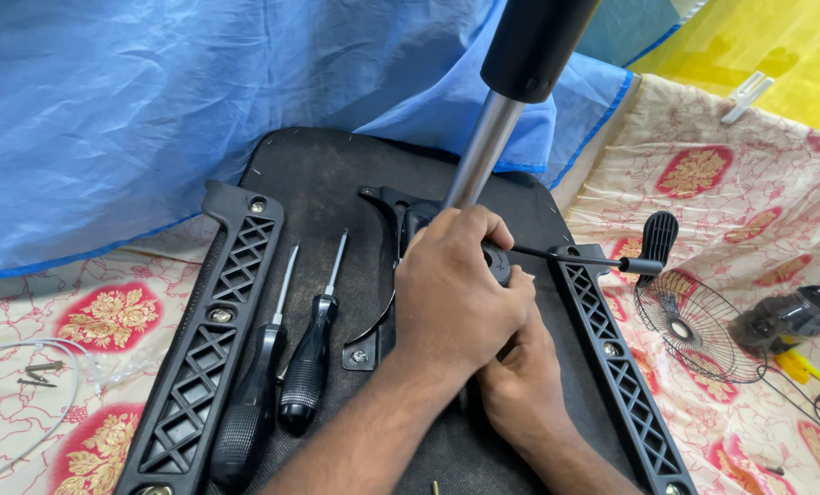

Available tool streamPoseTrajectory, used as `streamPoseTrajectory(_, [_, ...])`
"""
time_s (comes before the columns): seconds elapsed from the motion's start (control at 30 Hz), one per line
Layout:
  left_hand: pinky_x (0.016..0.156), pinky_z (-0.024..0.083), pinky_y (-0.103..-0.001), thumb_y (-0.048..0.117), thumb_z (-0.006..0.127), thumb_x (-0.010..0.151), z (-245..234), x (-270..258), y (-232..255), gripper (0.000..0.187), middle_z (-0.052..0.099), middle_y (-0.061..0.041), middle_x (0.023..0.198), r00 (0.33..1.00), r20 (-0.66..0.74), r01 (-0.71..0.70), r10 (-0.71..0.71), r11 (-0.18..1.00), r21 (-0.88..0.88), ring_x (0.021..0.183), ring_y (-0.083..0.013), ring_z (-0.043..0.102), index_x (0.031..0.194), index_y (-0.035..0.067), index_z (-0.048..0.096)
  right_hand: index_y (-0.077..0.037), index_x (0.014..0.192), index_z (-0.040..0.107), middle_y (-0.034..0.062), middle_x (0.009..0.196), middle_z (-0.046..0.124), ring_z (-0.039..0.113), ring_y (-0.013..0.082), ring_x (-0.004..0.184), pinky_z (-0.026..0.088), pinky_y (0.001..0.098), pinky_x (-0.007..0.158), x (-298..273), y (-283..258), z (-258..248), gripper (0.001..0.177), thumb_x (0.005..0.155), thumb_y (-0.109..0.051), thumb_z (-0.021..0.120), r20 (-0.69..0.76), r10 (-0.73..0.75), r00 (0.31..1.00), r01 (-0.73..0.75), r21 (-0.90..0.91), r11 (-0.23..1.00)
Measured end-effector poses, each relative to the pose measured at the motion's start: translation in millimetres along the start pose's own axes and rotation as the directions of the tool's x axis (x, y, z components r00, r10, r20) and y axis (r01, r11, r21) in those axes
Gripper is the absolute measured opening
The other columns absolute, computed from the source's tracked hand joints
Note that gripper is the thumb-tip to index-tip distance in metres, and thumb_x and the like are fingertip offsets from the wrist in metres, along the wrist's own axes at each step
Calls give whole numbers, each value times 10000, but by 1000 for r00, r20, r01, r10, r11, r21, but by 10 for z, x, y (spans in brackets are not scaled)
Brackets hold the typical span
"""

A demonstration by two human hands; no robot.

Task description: The person assembles a chair base by inserting a pin into the central column, attaching a spring-loaded mechanism, and then screwing a black plastic cap onto the column. The person uses a screwdriver to tighten the cap and secures the assembly.

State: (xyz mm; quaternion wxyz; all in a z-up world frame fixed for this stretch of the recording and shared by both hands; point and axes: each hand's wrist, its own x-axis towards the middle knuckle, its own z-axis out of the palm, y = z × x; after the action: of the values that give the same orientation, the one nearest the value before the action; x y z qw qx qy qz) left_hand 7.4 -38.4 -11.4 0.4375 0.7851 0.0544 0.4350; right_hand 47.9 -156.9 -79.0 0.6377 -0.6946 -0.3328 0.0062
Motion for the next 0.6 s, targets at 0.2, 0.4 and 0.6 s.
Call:
streamPoseTrajectory(0.2, [715, 597, -354, 218, 785, 596, -369, 413, -129, 280, 714, -25, 758, 869, 493, 52, 36, 985, -165, 747, -221, 737, 844, 118, 702, -29, 1345, 385, 86, 1207, 606, 654, 178, 1169, 569, 325, 976, 36, -162, 49, 689, 792, -72, 794, -69, 54, 996, -61, -100, 993])
streamPoseTrajectory(0.4, [764, 586, -363, 199, 752, 644, -317, 175, -70, 263, 700, -60, 883, 960, 273, -6, 65, 977, -211, 830, -243, 722, 889, 122, 697, -46, 1434, 339, 91, 1294, 569, 599, 199, 1248, 514, 359, 1032, 70, -175, 39, 839, 717, -50, 775, -33, 20, 999, -21, -46, 999])
streamPoseTrajectory(0.6, [816, 567, -382, 263, 798, 719, -161, 14, -2, 226, 681, -55, 978, 996, 88, 30, -18, 991, -133, 919, -235, 707, 895, 145, 722, -58, 1458, 494, 111, 1370, 606, 560, 232, 1301, 410, 388, 1119, 377, -376, -632, 727, 796, -201, 759, 121, -126, 985, 174, -617, 768])
